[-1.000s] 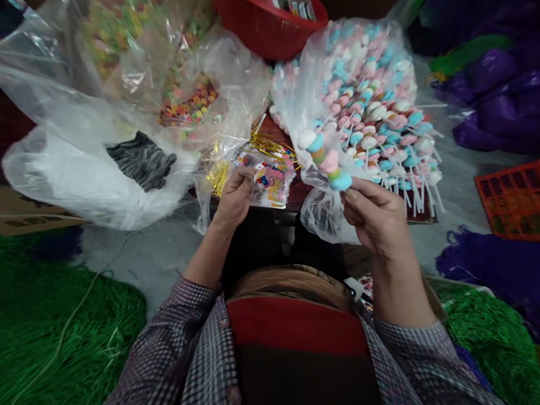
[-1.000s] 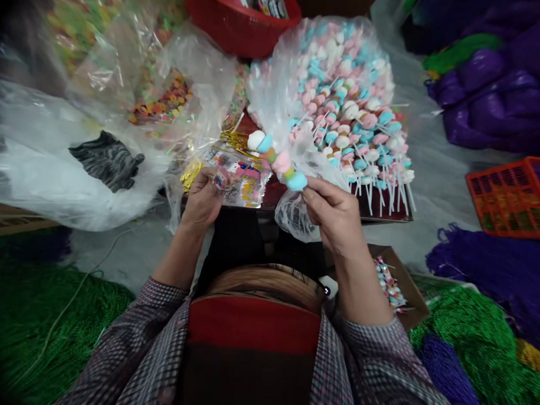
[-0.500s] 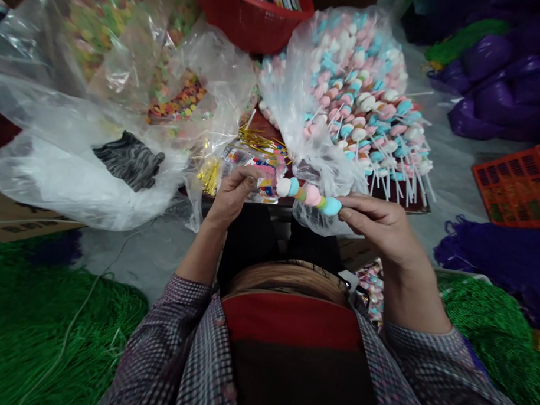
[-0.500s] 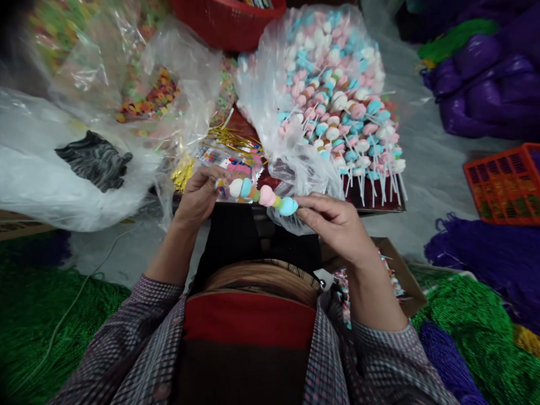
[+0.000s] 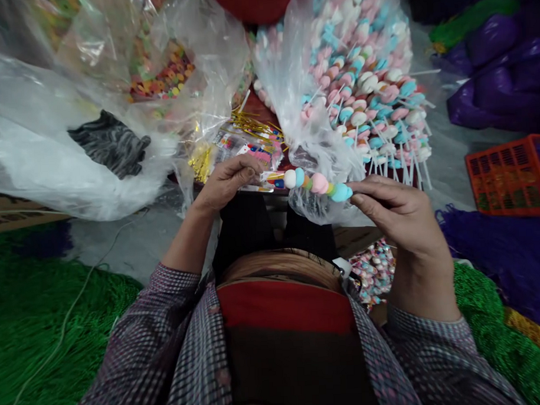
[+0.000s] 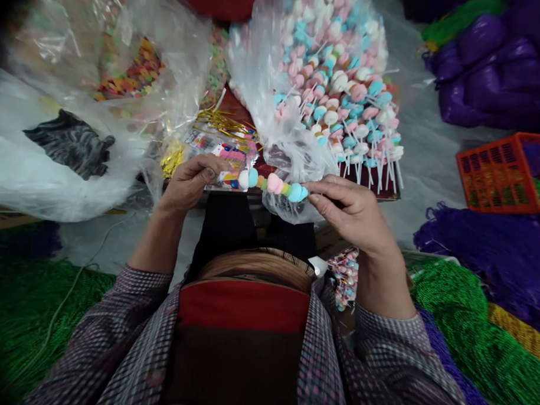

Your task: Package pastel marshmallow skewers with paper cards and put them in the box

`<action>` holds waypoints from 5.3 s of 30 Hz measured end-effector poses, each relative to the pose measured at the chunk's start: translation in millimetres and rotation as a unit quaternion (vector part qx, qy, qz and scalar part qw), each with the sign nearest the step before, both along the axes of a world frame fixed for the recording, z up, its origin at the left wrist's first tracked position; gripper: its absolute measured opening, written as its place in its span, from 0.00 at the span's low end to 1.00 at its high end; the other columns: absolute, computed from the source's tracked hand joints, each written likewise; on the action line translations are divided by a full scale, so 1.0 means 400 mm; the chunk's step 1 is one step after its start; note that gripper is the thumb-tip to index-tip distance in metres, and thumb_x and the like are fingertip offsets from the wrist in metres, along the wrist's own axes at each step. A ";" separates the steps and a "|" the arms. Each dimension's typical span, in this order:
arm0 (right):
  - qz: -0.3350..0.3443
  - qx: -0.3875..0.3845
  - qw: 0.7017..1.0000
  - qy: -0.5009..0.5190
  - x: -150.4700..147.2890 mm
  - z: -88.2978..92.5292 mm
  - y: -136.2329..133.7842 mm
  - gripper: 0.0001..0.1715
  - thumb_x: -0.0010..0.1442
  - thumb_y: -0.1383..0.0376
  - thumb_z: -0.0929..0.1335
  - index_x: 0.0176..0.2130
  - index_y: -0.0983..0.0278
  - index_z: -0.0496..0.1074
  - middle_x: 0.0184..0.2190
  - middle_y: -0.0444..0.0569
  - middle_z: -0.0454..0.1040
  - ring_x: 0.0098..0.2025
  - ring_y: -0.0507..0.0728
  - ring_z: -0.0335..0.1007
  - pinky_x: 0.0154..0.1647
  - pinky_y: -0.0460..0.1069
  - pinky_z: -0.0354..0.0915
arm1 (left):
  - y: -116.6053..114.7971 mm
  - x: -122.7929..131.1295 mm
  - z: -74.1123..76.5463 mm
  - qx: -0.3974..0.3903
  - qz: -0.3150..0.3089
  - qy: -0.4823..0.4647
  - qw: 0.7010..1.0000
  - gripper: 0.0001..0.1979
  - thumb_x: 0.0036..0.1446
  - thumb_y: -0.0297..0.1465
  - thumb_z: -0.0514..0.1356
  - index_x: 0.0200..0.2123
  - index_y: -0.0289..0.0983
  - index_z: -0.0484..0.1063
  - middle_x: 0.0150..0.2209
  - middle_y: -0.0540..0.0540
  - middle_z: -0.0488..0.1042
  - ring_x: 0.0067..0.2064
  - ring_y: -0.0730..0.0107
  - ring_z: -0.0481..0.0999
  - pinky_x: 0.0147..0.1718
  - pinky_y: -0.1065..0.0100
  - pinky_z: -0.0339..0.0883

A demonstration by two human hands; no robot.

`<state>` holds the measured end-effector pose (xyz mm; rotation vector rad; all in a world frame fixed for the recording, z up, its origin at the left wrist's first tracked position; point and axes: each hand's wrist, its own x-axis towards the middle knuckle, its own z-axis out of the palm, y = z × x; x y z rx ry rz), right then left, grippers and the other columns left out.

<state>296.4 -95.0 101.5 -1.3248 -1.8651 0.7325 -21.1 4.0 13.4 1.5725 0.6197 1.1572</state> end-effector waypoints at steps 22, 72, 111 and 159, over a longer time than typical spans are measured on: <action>-0.058 -0.093 0.994 0.019 -0.019 -0.035 -0.010 0.17 0.62 0.56 0.72 0.49 0.57 0.82 0.29 0.44 0.76 0.26 0.51 0.65 0.28 0.48 0.63 | 0.008 0.020 0.033 0.057 0.042 0.117 0.991 0.21 0.63 0.50 0.62 0.31 0.38 0.77 0.31 0.48 0.77 0.33 0.70 0.75 0.38 0.67 0.69; -0.131 -0.208 0.934 0.260 -0.240 -0.085 0.106 0.13 0.51 0.58 0.74 0.37 0.62 0.79 0.23 0.41 0.69 0.22 0.48 0.55 0.23 0.46 0.52 | 0.003 0.065 -0.060 -0.049 0.149 -0.070 0.985 0.15 0.57 0.48 0.68 0.32 0.42 0.81 0.38 0.47 0.77 0.43 0.68 0.75 0.48 0.62 0.70; -0.021 0.036 0.990 -0.132 -0.058 -0.041 0.025 0.15 0.62 0.65 0.64 0.38 0.61 0.81 0.28 0.47 0.80 0.29 0.54 0.76 0.33 0.48 0.69 | 0.034 0.056 -0.012 -0.086 0.086 -0.088 0.989 0.14 0.53 0.47 0.72 0.32 0.44 0.83 0.40 0.50 0.82 0.45 0.69 0.78 0.49 0.65 0.72; -0.194 0.241 0.942 -0.128 -0.018 -0.007 -0.022 0.05 0.62 0.57 0.74 0.35 0.55 0.79 0.30 0.47 0.77 0.34 0.59 0.75 0.35 0.55 0.71 | 0.013 0.082 0.000 -0.114 0.059 -0.120 0.984 0.16 0.50 0.50 0.73 0.30 0.45 0.81 0.44 0.49 0.81 0.51 0.63 0.78 0.54 0.56 0.73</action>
